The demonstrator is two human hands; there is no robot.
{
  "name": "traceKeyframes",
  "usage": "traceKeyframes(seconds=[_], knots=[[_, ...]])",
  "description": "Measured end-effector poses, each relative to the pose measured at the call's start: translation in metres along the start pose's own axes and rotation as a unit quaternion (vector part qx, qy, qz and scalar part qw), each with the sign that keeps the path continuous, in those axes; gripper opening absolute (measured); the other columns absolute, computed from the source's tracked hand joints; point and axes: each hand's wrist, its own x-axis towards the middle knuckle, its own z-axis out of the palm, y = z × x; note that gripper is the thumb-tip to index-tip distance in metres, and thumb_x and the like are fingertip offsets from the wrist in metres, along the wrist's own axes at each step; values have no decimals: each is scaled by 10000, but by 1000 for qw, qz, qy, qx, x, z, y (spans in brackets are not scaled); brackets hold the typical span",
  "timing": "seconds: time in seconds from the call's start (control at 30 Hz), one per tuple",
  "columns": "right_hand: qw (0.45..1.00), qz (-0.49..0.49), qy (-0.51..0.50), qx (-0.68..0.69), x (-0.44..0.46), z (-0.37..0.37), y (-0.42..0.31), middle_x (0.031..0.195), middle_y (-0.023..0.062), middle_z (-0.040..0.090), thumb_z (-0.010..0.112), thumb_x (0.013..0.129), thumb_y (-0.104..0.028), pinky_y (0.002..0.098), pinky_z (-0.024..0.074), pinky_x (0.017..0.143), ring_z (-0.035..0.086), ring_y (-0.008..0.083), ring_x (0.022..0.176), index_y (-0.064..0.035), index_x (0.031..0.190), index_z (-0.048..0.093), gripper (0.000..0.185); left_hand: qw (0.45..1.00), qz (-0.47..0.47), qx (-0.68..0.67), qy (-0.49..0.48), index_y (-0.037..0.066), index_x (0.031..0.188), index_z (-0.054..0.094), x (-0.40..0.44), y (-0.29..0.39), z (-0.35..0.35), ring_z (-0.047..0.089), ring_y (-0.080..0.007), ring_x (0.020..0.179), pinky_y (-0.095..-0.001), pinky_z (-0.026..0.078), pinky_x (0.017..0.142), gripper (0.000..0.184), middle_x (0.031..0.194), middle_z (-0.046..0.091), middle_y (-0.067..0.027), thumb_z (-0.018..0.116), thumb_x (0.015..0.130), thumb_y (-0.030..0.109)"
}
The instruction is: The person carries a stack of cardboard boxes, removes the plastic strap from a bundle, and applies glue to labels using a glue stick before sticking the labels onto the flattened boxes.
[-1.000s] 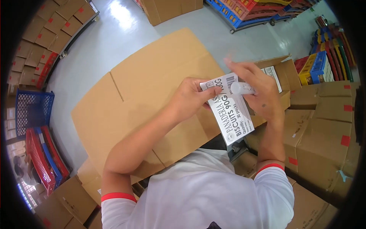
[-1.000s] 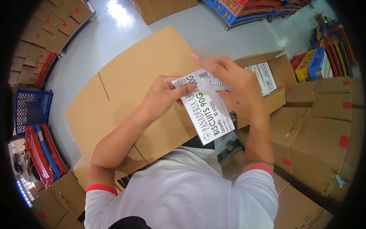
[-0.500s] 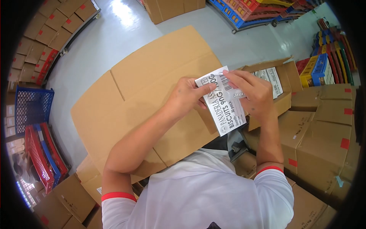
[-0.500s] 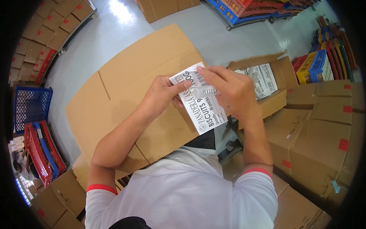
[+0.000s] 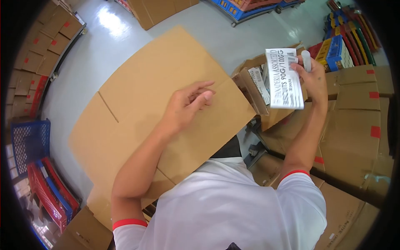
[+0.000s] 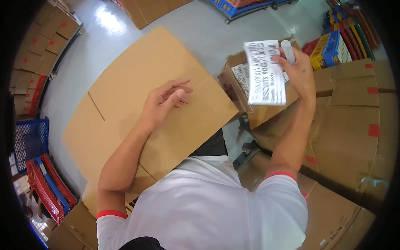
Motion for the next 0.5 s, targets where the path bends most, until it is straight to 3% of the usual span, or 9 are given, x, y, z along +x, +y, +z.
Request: traceKeyframes(seconds=[0.13, 0.2, 0.27, 0.4, 0.47, 0.5], knots=[[997, 28, -63, -38, 38, -17, 124, 872, 23, 699, 751, 893, -49, 268, 506, 744, 626, 103, 796, 22, 1040, 715, 167, 1000, -13, 25, -2, 24, 1413, 585, 3, 5, 1, 691, -171, 973, -307, 566, 843, 411, 1192, 717, -128, 565, 1075, 257], [995, 32, -72, -55, 46, 11, 163, 794, -4, 641, 794, 863, -133, 307, 474, 735, 561, 112, 748, -14, 926, 697, 166, 999, -19, 32, -1, 21, 1411, 586, 3, 4, 2, 689, -169, 967, -305, 564, 845, 409, 1185, 718, -128, 556, 1079, 258], [981, 79, -106, -142, 47, 32, 178, 763, 11, 625, 789, 866, -148, 312, 472, 747, 562, 131, 735, -14, 910, 689, 173, 1000, -5, 28, -1, 11, 1408, 583, 2, 4, 3, 685, -162, 963, -304, 564, 842, 420, 1197, 712, -121, 561, 1077, 268], [995, 33, -59, -78, 46, 39, 174, 745, 27, 635, 775, 875, -158, 321, 475, 732, 566, 147, 728, 3, 913, 691, 186, 997, 27, 51, 43, 39, 1420, 583, -4, 12, 1, 684, -134, 916, -280, 564, 803, 424, 1280, 677, -118, 629, 1035, 212], [999, 13, 10, -43, 28, 36, 102, 787, 59, 675, 756, 890, -162, 338, 486, 715, 580, 164, 731, 19, 928, 693, 196, 942, 111, 293, 123, 80, 1439, 575, -10, 37, 1, 691, -134, 852, -268, 565, 734, 520, 1379, 619, -122, 718, 939, 85], [996, -30, 28, -73, 19, 39, 69, 806, 84, 681, 755, 884, -140, 340, 491, 706, 592, 182, 730, 28, 934, 689, 188, 941, 106, 294, 133, 80, 1439, 575, -12, 46, 5, 691, -134, 852, -268, 565, 734, 520, 1379, 619, -122, 718, 939, 85]])
